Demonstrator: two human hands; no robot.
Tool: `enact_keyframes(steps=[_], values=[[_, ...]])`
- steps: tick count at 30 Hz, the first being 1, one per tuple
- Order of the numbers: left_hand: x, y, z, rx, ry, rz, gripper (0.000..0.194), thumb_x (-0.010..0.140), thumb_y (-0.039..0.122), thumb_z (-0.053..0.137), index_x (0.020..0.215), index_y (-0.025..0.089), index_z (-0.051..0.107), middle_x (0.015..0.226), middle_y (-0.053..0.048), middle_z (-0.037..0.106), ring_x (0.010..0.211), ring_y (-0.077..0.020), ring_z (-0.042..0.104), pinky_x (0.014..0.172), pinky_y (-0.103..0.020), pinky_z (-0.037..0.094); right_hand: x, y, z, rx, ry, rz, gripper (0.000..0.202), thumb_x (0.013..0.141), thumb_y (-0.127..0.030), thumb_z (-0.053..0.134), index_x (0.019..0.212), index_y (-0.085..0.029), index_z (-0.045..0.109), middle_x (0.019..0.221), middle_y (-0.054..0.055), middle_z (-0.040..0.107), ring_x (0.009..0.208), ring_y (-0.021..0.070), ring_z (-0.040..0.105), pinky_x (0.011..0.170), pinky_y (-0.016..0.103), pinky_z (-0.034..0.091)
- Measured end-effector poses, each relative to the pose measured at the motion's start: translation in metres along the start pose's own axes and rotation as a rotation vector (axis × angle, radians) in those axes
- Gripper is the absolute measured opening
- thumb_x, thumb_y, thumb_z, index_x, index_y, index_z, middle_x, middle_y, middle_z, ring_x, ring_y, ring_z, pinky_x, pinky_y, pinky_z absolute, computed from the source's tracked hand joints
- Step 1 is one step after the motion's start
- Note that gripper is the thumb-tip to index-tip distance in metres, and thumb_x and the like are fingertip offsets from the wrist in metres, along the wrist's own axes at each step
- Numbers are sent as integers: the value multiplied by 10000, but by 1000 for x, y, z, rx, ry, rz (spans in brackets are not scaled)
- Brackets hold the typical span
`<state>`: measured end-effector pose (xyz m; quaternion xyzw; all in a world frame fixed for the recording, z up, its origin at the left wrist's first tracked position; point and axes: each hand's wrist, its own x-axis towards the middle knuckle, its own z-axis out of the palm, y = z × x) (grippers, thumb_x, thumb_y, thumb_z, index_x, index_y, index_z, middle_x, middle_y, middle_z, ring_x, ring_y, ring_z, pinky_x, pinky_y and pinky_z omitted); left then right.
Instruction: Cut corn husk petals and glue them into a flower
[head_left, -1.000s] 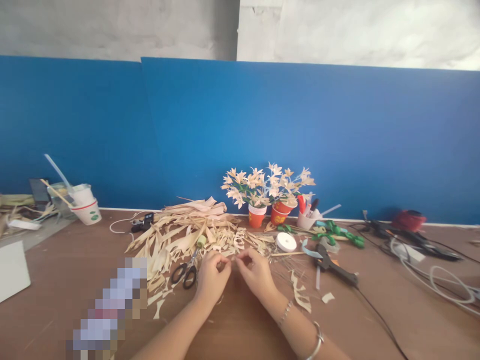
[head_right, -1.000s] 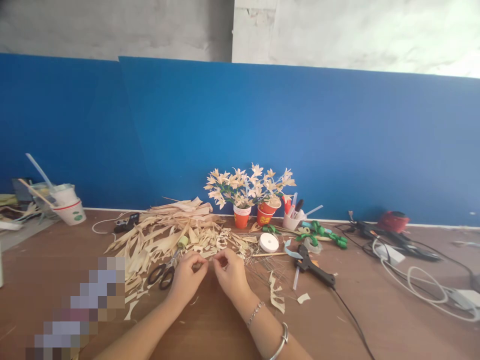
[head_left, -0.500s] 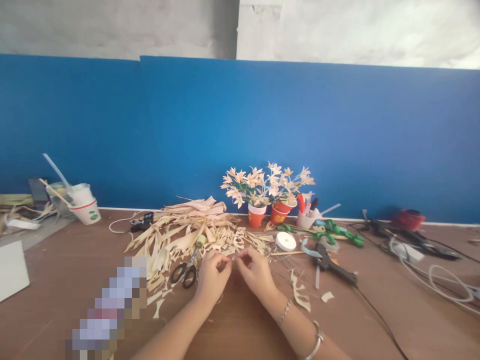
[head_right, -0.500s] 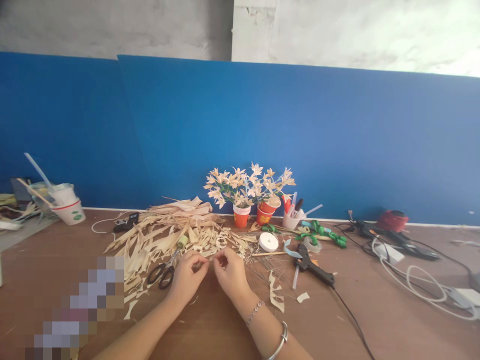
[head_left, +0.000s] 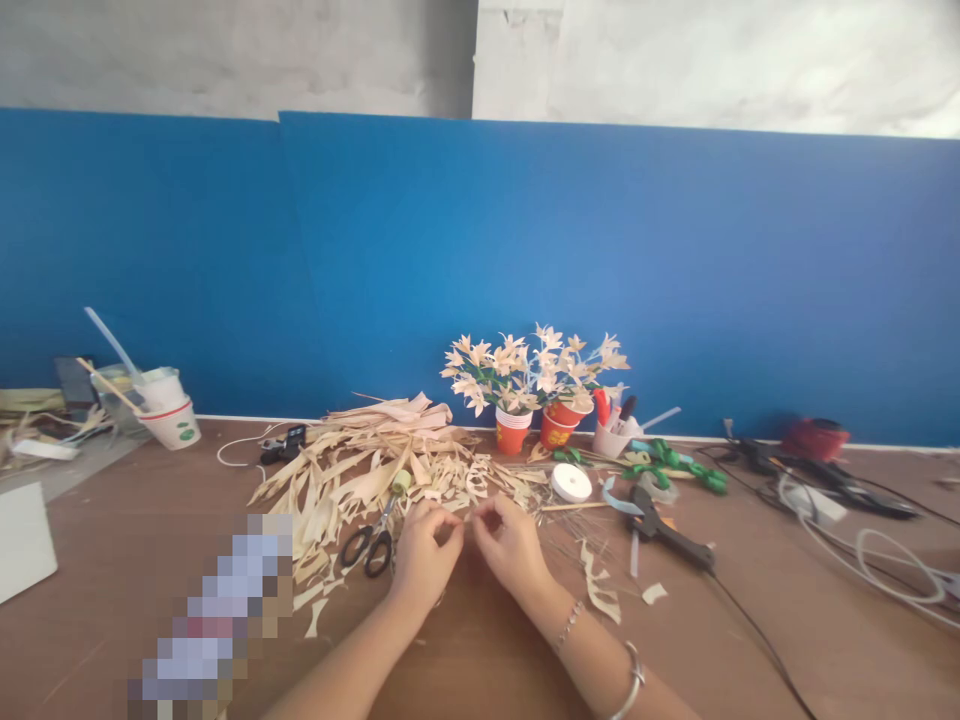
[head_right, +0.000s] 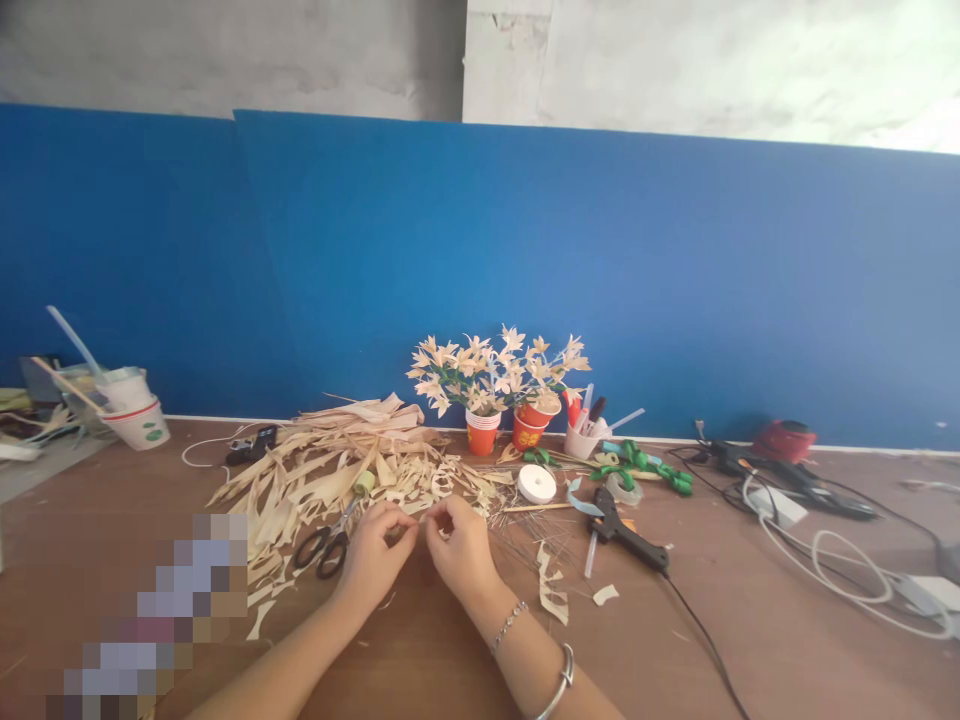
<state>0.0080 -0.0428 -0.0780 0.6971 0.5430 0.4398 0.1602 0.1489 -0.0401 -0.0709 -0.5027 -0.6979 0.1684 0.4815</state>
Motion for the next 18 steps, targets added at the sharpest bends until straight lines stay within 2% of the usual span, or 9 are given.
enact_keyframes(steps=[5,7,11,14,18], values=[[1,-1,1,-13,-4,-10,120,754,194,540,656,193,610,750,-27,566,764,-192,538,721,-322,427,0,-2,-1,5,-8,-1,53,753,-172,520,716,-182,556,664,14,613,602,143,566,577,238,446],[1,-2,0,-34,-4,-14,128,760,199,532,653,193,601,740,-25,565,749,-187,540,713,-318,430,0,-2,-3,31,-5,11,67,779,-217,534,806,-174,578,711,29,618,630,154,571,586,249,450],[2,-1,-1,-103,-25,-14,125,763,191,525,659,192,596,749,-27,579,753,-186,552,721,-320,435,1,1,-7,153,13,76,227,866,-283,455,1018,-183,590,874,69,630,735,174,594,639,270,478],[2,-1,-1,-159,-35,-1,113,763,188,528,673,192,596,778,-34,594,795,-194,564,746,-327,438,4,5,-8,247,-40,87,220,868,-308,466,985,-210,623,927,68,627,808,188,600,651,273,491],[2,-1,0,-179,-45,-7,112,763,178,526,670,189,588,777,-34,600,801,-193,568,744,-322,439,6,10,-8,321,-65,85,168,826,-333,543,827,-201,646,855,51,617,781,185,600,624,264,490]])
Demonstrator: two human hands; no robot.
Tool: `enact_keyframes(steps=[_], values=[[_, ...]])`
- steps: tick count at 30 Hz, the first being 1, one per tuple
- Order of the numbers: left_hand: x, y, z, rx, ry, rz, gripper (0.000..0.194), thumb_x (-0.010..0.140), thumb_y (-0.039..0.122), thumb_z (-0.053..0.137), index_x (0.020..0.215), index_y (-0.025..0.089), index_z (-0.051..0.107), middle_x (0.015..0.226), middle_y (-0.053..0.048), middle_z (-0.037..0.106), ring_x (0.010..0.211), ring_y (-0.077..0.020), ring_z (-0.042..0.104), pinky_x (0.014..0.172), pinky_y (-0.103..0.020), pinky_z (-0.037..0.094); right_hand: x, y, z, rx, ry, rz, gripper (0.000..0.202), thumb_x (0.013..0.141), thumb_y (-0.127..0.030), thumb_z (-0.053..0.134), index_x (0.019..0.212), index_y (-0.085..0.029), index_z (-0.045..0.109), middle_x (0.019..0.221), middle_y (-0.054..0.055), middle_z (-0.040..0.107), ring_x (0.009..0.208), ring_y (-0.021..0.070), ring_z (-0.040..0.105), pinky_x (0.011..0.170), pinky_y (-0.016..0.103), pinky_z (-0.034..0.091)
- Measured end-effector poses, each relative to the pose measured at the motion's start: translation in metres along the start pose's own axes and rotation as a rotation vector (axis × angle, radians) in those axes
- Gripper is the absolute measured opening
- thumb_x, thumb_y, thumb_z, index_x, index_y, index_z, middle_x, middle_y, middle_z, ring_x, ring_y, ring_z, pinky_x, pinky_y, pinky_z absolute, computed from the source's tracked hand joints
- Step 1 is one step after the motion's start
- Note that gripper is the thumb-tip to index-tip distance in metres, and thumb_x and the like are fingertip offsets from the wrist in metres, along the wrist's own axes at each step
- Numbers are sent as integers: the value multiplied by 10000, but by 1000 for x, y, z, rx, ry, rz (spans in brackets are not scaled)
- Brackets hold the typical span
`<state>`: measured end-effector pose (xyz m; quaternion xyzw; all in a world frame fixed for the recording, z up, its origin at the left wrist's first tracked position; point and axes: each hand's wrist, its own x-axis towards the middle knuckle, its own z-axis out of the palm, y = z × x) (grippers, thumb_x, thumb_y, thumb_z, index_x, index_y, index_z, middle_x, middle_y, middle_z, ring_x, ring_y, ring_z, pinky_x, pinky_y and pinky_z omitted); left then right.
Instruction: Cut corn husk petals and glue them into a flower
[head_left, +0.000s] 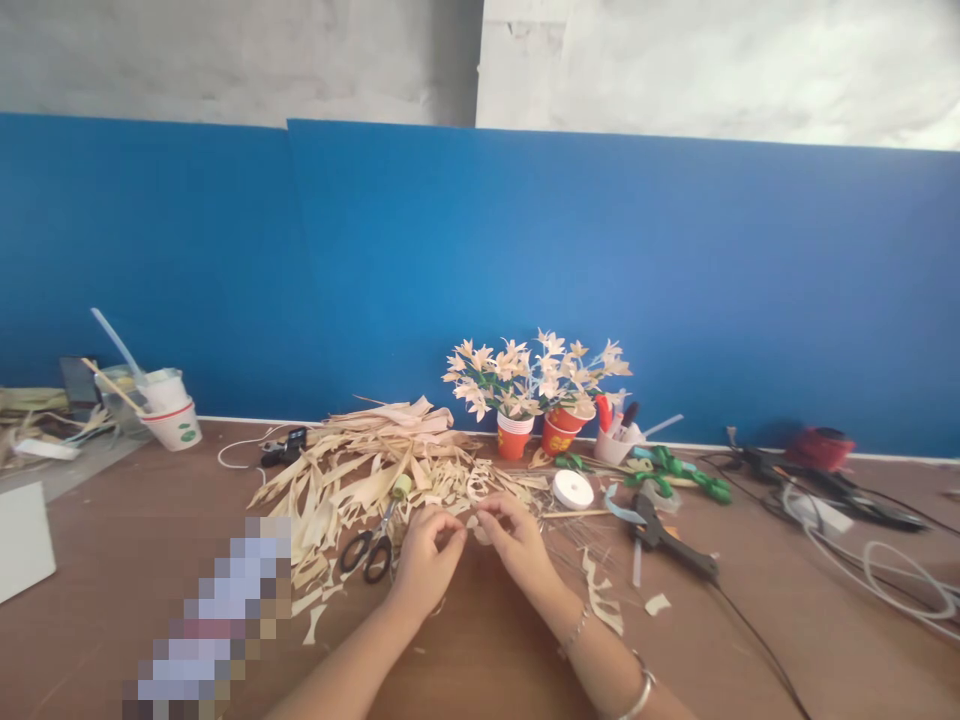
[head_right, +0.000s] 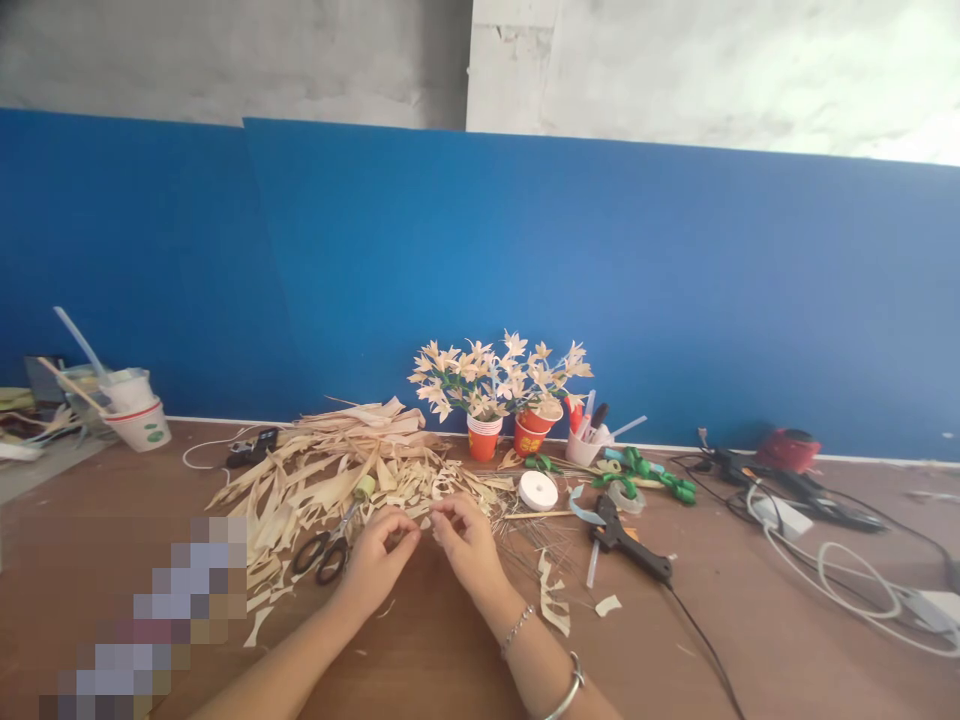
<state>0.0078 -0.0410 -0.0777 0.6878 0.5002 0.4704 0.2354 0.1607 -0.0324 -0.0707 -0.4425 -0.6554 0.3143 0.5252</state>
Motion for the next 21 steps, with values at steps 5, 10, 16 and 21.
enact_keyframes(steps=[5,10,16,21], values=[[0,0,-1,-22,-8,11,132,769,179,510,659,187,582,756,-26,602,777,-180,575,738,-310,445,1,-1,-1,30,-5,-28,155,805,-328,585,825,-193,658,858,52,613,749,177,589,648,282,483],[0,-2,1,-96,-5,-62,73,750,203,535,712,180,594,738,-23,625,731,-173,584,676,-297,462,1,-3,-2,13,-11,-7,209,815,-338,576,680,-185,620,811,47,599,782,179,576,650,266,465],[0,1,3,-261,-4,-168,208,713,245,568,895,164,628,762,-30,686,645,-154,607,606,-275,486,2,0,0,15,15,21,228,805,-356,584,669,-182,641,827,55,602,777,179,577,646,267,468],[1,1,1,-225,-25,-179,229,721,261,571,893,167,689,797,-45,721,656,-169,621,629,-300,509,1,-1,0,28,-2,30,244,803,-366,581,642,-186,621,800,44,594,777,177,575,622,257,468]])
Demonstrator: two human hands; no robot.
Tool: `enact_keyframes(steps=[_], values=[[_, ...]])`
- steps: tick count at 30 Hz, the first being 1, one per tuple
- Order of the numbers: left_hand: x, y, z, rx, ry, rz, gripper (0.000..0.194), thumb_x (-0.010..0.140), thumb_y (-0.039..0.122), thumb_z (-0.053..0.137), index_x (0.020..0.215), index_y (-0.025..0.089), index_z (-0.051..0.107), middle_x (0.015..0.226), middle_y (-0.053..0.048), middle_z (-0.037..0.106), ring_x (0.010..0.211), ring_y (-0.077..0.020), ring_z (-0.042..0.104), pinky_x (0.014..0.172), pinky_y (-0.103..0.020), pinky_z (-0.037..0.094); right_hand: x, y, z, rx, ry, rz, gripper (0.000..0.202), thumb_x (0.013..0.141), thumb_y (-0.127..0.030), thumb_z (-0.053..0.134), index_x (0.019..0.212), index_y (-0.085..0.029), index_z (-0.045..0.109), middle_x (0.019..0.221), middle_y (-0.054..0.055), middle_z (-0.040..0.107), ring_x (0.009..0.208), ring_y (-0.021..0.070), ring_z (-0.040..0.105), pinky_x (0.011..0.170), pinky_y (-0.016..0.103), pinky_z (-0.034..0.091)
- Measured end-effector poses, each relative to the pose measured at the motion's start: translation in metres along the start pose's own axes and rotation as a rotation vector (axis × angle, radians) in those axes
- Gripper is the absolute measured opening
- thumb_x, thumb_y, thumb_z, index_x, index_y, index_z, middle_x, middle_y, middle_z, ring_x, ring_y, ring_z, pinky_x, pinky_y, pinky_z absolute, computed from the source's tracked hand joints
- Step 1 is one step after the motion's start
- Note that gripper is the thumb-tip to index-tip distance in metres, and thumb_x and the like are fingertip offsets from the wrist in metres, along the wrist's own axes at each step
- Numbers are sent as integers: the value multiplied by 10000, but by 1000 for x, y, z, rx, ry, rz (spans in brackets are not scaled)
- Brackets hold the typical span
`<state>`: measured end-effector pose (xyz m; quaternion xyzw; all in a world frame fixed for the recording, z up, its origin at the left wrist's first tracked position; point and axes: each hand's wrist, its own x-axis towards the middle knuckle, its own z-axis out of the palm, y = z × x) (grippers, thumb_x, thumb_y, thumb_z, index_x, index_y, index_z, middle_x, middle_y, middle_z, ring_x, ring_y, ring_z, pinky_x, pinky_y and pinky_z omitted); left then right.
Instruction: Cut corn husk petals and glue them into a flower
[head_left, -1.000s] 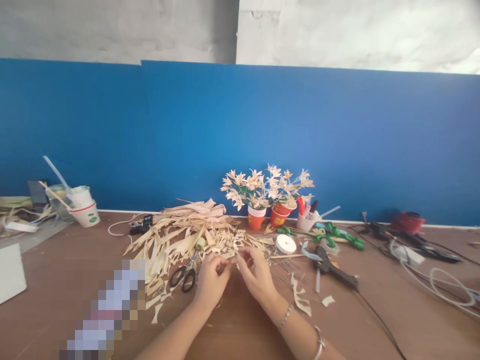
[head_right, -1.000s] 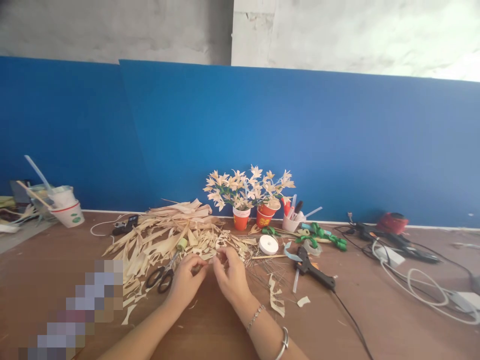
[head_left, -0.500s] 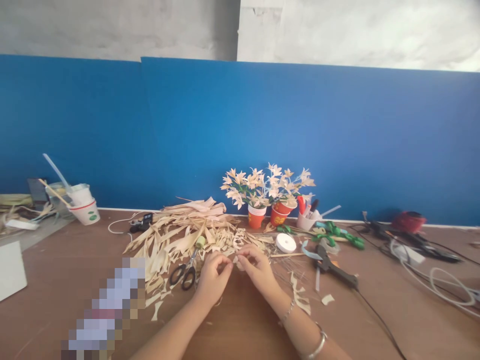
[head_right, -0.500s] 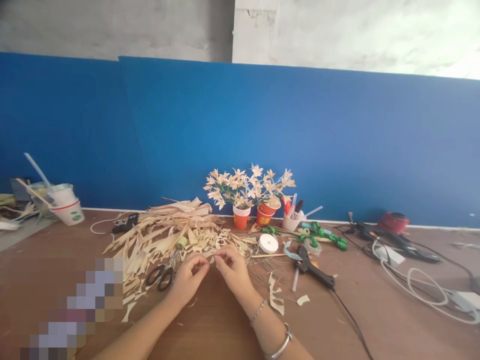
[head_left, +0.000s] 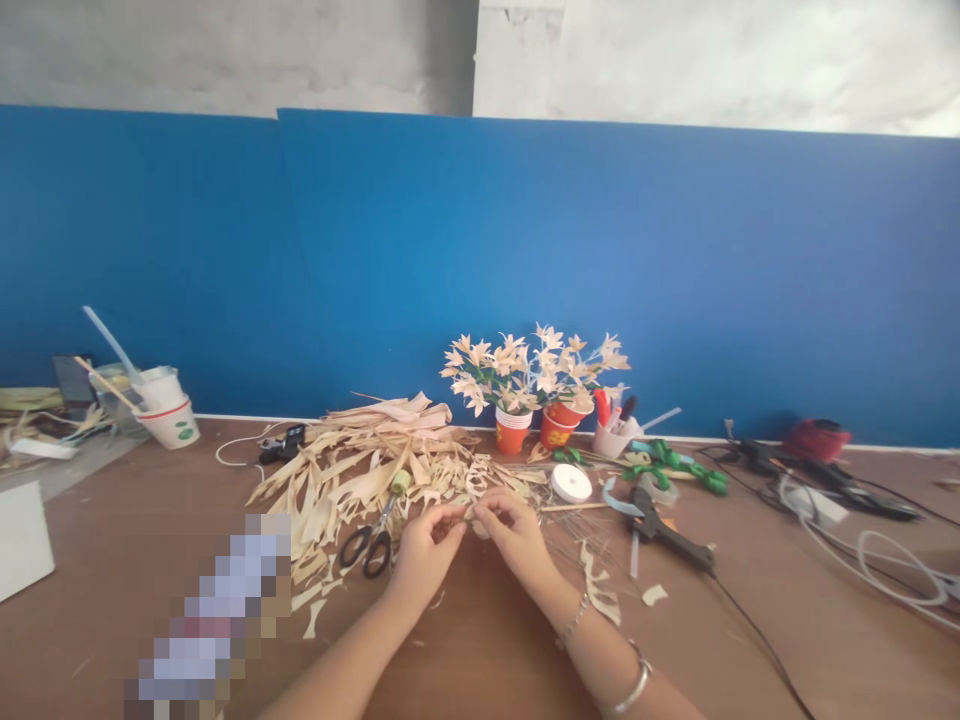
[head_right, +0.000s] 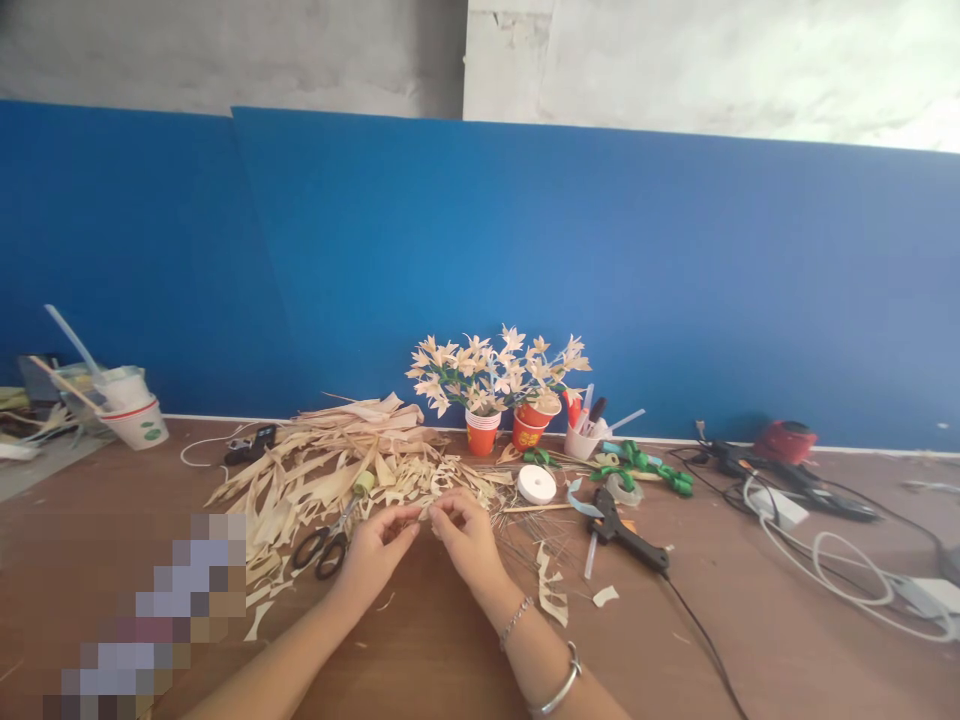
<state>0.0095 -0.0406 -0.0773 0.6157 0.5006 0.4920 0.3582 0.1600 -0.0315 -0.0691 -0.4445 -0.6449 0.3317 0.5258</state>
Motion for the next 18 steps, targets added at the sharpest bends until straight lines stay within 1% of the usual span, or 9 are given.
enact_keyframes(steps=[5,7,12,18], values=[[3,-5,0,-45,-44,15,211,731,252,564,864,165,703,854,-58,733,777,-201,654,740,-337,524,0,1,-1,-1,-26,-12,250,817,-370,563,656,-186,612,790,39,588,750,168,568,635,259,463],[3,-6,0,-52,-49,11,197,737,253,559,840,162,700,848,-61,731,787,-204,656,757,-342,523,0,1,-1,0,-28,-6,247,820,-368,560,663,-184,610,801,41,589,751,166,566,640,259,459],[2,-3,0,-9,-43,17,159,738,236,548,778,176,690,792,-41,725,753,-195,653,738,-331,527,0,1,-2,8,-18,-4,230,816,-343,569,656,-184,615,796,41,596,734,162,563,629,260,455],[2,-3,0,2,-47,13,155,734,255,564,784,173,685,771,-39,717,720,-190,647,698,-317,525,1,5,-2,-22,0,-28,225,808,-342,577,655,-183,619,799,42,613,764,170,573,666,269,456]])
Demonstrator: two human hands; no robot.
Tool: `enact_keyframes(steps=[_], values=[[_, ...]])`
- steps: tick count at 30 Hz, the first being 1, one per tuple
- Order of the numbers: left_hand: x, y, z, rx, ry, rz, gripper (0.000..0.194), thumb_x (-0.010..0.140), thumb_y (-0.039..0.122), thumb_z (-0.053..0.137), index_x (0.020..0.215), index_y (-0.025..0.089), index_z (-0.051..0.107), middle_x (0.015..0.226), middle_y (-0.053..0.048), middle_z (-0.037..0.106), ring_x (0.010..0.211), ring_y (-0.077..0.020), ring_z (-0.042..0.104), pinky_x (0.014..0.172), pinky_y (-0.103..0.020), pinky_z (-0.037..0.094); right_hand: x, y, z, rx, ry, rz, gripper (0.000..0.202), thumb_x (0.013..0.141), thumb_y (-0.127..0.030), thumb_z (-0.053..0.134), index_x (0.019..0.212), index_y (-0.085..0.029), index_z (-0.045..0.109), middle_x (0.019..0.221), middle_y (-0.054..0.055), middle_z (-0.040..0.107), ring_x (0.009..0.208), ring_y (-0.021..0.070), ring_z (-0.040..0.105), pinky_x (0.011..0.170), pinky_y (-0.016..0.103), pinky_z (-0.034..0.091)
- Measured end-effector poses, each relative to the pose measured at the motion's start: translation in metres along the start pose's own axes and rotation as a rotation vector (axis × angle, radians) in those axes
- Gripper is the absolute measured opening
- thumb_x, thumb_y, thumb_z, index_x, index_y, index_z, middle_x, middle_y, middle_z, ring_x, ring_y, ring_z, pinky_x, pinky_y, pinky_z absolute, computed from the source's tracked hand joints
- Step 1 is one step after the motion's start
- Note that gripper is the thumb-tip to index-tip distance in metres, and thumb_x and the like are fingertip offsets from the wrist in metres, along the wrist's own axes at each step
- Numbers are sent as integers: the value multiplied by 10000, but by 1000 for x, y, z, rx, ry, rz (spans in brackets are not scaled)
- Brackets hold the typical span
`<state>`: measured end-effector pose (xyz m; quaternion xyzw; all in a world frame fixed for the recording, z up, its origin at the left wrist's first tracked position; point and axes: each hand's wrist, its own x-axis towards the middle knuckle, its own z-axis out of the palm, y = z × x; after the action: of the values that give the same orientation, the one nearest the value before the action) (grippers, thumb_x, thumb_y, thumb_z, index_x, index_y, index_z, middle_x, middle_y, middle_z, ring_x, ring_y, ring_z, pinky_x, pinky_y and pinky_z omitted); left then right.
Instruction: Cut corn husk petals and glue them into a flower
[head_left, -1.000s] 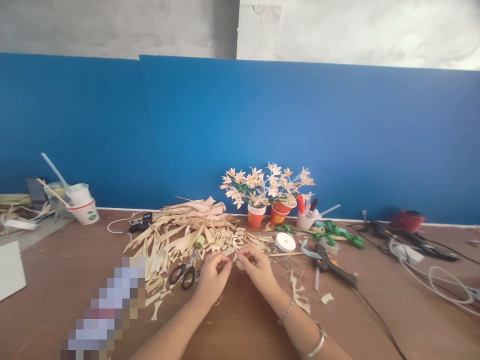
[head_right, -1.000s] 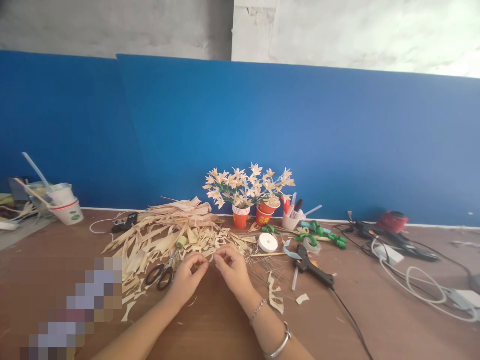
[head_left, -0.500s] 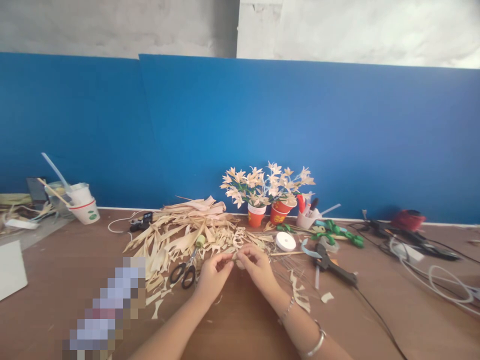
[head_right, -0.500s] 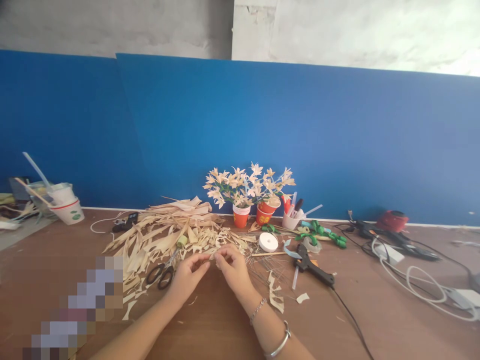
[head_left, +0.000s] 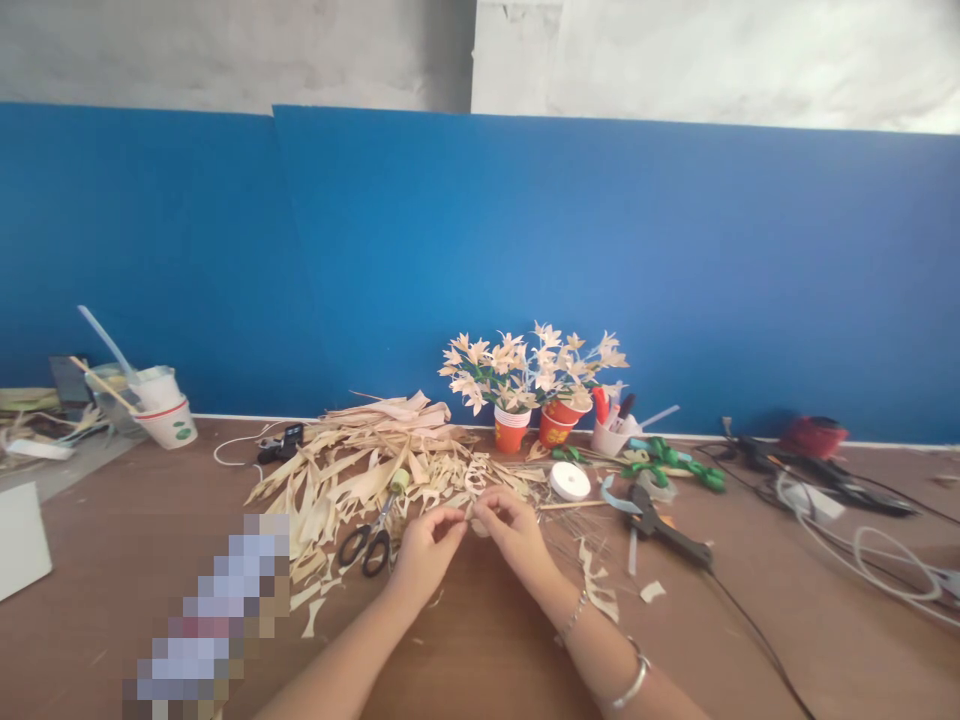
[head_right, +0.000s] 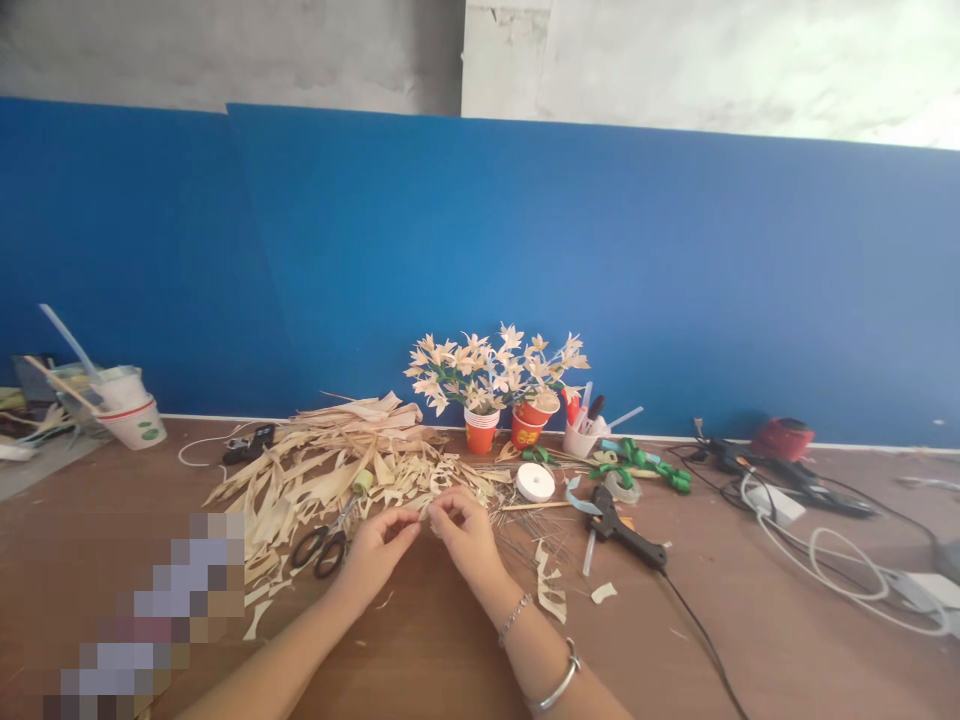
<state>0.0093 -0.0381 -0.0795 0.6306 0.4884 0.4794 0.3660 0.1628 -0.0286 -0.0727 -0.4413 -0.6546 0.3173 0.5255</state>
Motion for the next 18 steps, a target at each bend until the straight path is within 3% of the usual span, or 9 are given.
enact_keyframes(steps=[18], values=[[-2,3,0,89,-31,-12,166,735,237,525,759,172,676,743,-44,701,695,-194,625,664,-307,486,-1,-4,2,14,4,80,261,785,-332,583,576,-177,566,812,39,579,749,168,564,639,265,431]])
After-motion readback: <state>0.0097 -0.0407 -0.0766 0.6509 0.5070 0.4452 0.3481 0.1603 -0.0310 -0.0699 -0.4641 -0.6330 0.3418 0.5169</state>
